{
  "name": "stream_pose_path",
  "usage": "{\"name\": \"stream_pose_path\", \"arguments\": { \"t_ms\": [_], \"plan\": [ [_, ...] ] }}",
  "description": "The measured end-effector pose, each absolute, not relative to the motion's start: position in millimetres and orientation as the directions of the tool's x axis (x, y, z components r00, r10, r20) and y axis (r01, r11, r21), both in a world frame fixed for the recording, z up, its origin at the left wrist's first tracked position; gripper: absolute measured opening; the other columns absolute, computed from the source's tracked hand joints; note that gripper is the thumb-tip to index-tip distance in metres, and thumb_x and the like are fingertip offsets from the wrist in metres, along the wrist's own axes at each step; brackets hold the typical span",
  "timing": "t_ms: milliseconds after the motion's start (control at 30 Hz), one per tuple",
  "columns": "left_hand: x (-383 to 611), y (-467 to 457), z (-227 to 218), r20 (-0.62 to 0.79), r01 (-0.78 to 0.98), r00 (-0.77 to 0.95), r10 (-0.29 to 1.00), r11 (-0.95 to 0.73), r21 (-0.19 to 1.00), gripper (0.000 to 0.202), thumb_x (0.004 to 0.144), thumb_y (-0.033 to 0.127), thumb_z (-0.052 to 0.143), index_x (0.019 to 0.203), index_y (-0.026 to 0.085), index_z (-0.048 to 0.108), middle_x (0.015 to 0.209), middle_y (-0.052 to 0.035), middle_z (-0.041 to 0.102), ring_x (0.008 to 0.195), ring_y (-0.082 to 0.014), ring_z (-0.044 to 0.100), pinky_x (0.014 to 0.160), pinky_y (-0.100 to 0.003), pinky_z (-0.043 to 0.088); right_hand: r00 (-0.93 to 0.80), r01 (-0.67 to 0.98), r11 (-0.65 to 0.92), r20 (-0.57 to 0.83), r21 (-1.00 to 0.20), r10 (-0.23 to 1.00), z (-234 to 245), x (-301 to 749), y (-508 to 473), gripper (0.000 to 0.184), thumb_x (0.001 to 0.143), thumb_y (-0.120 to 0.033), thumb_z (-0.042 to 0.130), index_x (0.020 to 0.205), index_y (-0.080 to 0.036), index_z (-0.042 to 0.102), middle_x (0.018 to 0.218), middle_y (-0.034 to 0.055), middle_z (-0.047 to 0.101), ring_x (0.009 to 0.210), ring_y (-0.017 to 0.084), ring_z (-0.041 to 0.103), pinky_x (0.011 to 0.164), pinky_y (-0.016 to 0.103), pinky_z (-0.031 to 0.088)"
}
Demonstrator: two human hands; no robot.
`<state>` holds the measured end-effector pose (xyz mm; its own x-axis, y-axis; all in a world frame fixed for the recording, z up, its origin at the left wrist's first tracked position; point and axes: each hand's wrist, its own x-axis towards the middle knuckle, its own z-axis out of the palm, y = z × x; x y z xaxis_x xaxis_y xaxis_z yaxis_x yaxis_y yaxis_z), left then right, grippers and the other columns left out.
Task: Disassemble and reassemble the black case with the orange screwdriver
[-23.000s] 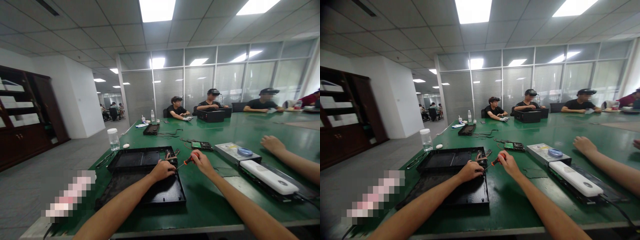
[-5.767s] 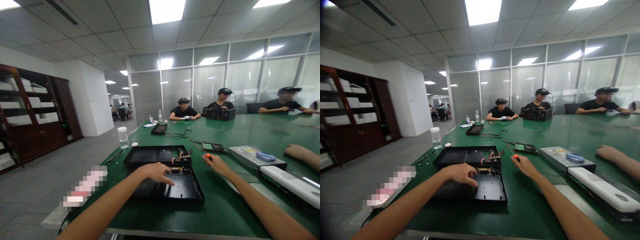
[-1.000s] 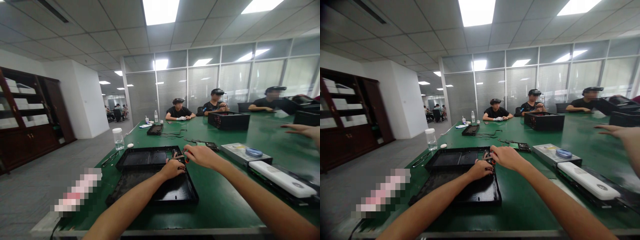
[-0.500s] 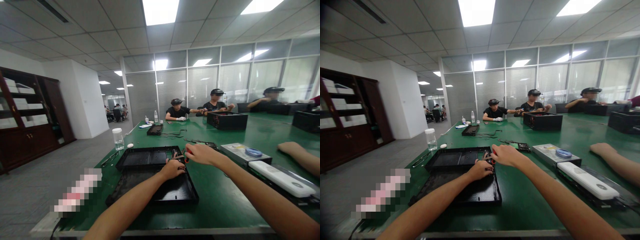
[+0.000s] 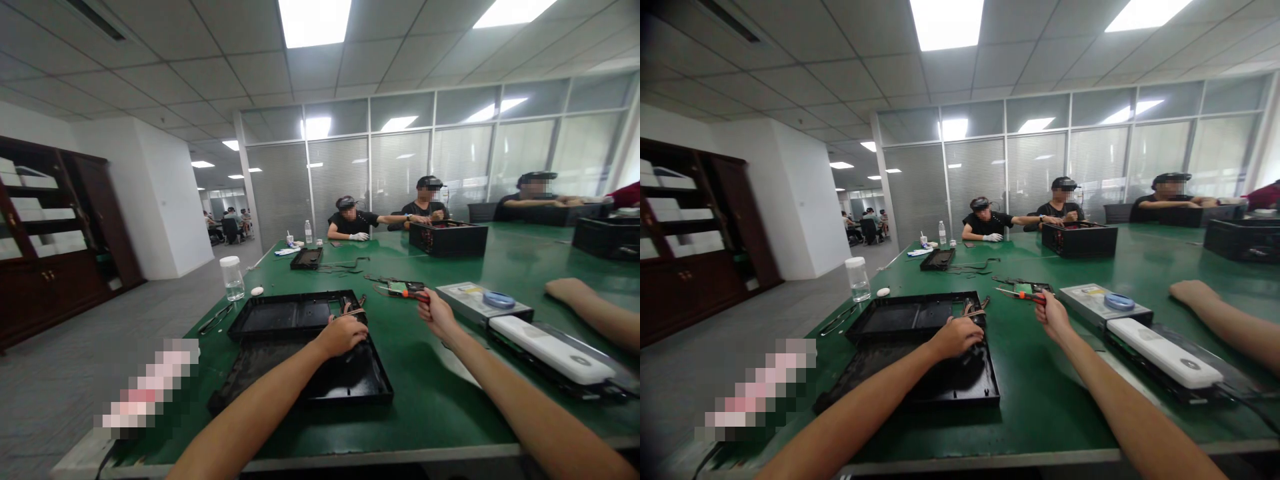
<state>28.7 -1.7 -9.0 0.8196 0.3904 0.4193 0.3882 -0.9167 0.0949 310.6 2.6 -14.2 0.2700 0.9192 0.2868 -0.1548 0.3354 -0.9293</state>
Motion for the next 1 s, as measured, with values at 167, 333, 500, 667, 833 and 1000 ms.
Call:
{"name": "stream_pose_path", "arguments": {
  "t_ms": [167,333,500,667,833,1000],
  "plan": [
    [27,-4,-15,0.332,0.283,0.905,0.267,-0.959,0.002,0.014,0.080,0.026,0.055,0.084,0.019,0.066,0.082,-0.0018,0.064,0.079,-0.0127,0.055,0.078,-0.021,0.040,0.155,-0.450,0.262,0.215,-0.854,0.964,-9,298,7,0.023,0.081,-0.042,0.047,0.077,-0.020,0.049,0.062,-0.0011,0.051,0.043,0.007,0.042,0.031,0.016,0.030],
    [25,-19,-1,0.445,0.388,0.845,0.297,-0.913,-0.128,0.030,0.086,0.038,0.044,0.103,0.017,0.057,0.089,-0.0051,0.061,0.084,-0.0161,0.055,0.079,-0.027,0.041,0.016,-0.238,0.406,0.415,-0.882,0.910,1,273,-8,0.014,0.075,-0.029,0.056,0.084,-0.020,0.050,0.076,0.0000,0.055,0.060,0.010,0.052,0.048,0.021,0.044],
    [17,-18,31,0.443,0.501,0.818,0.366,-0.833,-0.236,0.026,0.088,0.031,0.039,0.105,0.014,0.047,0.099,-0.0087,0.056,0.092,-0.0181,0.053,0.078,-0.028,0.042,-0.286,0.482,0.740,0.714,-0.469,0.639,11,238,-63,0.010,0.078,-0.026,0.049,0.071,-0.019,0.048,0.072,0.0006,0.053,0.066,0.013,0.049,0.063,0.025,0.040],
    [-27,16,46,0.332,0.671,0.728,0.600,-0.722,-0.167,0.032,0.083,0.037,0.047,0.106,0.015,0.046,0.091,-0.0064,0.057,0.080,-0.0168,0.055,0.069,-0.025,0.042,-0.742,0.618,0.786,0.320,-0.012,0.589,0,209,-137,0.017,0.075,-0.018,0.049,0.091,-0.020,0.053,0.082,0.0034,0.059,0.075,0.017,0.054,0.063,0.027,0.036],
    [-73,42,33,0.150,0.702,0.709,0.689,-0.709,-0.062,0.034,0.079,0.045,0.051,0.074,0.012,0.058,0.078,-0.0049,0.056,0.071,-0.0143,0.052,0.061,-0.021,0.038,-0.688,0.706,0.705,0.296,0.064,0.662,-17,221,-172,0.024,0.071,-0.011,0.049,0.092,-0.022,0.052,0.085,0.0022,0.059,0.073,0.017,0.055,0.059,0.026,0.032],
    [-75,46,17,0.054,0.643,0.764,0.643,-0.766,0.012,0.023,0.071,0.036,0.063,0.077,0.013,0.059,0.073,-0.0005,0.056,0.066,-0.0116,0.051,0.057,-0.019,0.035,-0.602,0.778,0.628,0.296,0.010,0.742,-24,226,-179,0.017,0.070,-0.011,0.049,0.083,-0.022,0.053,0.081,0.0011,0.058,0.072,0.018,0.054,0.059,0.027,0.031]
  ]
}}
